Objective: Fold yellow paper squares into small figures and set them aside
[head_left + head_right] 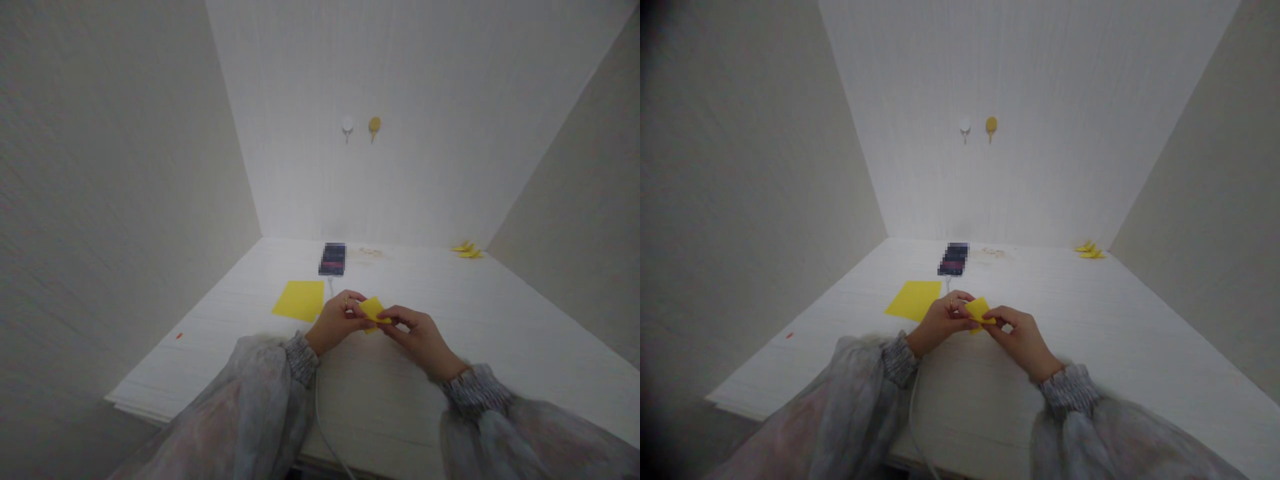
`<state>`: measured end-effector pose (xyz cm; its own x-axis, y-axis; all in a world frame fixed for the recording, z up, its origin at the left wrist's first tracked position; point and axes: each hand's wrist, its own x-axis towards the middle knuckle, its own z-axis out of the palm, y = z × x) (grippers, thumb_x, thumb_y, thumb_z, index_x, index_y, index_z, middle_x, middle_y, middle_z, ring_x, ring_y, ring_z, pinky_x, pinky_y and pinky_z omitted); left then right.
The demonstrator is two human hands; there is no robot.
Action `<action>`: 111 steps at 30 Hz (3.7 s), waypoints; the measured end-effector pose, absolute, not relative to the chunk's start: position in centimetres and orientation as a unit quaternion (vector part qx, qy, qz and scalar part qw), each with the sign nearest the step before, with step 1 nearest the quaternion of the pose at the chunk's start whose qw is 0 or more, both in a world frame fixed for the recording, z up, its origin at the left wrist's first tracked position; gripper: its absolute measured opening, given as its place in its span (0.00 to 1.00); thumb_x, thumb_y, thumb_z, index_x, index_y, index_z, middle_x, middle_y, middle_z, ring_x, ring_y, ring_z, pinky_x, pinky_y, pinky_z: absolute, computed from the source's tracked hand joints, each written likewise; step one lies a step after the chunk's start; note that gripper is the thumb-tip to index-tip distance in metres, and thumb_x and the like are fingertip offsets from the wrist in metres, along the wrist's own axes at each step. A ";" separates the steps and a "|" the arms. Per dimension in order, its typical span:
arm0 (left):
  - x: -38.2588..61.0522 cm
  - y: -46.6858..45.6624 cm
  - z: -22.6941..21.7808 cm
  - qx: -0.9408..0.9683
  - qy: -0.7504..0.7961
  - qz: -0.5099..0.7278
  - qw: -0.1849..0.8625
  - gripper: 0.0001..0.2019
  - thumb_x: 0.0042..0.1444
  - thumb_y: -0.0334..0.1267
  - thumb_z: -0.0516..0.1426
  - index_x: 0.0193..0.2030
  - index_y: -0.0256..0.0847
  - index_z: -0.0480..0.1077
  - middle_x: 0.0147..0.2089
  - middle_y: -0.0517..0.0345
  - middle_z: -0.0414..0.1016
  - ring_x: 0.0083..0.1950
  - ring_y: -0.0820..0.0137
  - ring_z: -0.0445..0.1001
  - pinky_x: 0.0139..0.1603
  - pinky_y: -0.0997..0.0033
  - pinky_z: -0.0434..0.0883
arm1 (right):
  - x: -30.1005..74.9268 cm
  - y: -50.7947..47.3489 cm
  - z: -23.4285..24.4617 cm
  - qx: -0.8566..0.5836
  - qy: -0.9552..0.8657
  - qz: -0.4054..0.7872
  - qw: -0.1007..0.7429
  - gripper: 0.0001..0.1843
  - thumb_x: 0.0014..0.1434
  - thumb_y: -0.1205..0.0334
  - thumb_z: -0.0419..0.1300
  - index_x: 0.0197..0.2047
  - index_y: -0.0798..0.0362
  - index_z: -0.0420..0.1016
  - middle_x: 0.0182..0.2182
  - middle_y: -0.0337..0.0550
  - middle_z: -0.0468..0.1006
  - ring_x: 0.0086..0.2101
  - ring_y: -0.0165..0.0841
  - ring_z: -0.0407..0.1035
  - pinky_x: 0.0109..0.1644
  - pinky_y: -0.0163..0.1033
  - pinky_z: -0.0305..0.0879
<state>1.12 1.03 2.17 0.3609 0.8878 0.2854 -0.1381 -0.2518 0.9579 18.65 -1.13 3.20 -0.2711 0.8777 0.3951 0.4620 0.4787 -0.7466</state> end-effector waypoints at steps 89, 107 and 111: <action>0.9 0.1 2.5 0.823 0.469 0.226 0.227 0.04 0.47 0.35 0.49 0.29 0.38 0.63 0.25 0.60 0.67 0.26 0.75 0.64 0.25 0.76 0.58 | 18.2 -0.9 3.2 -0.586 -0.796 0.093 0.118 0.05 0.50 0.65 0.54 0.26 0.56 0.69 0.26 0.41 0.70 0.30 0.31 0.62 0.35 0.36 0.52; 1.5 -0.2 2.9 0.824 0.512 0.167 0.172 0.05 0.50 0.35 0.48 0.32 0.38 0.62 0.30 0.56 0.70 0.32 0.70 0.68 0.32 0.72 0.63 | 18.1 -1.3 3.5 -0.562 -0.819 0.064 0.099 0.09 0.54 0.66 0.49 0.28 0.55 0.69 0.29 0.42 0.70 0.33 0.32 0.62 0.38 0.38 0.49; 1.5 -0.3 3.1 0.828 0.509 0.169 0.164 0.06 0.51 0.34 0.47 0.32 0.37 0.62 0.30 0.55 0.70 0.32 0.69 0.68 0.31 0.72 0.63 | 18.1 -1.3 3.6 -0.564 -0.817 0.068 0.100 0.09 0.54 0.66 0.49 0.28 0.55 0.69 0.29 0.42 0.70 0.33 0.32 0.63 0.38 0.38 0.49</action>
<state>1.46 -0.32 3.06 0.4236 0.8988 0.1125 0.7876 -0.4268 0.4444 18.06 -1.31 3.58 -0.3447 0.9347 0.0864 0.9078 0.3554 -0.2229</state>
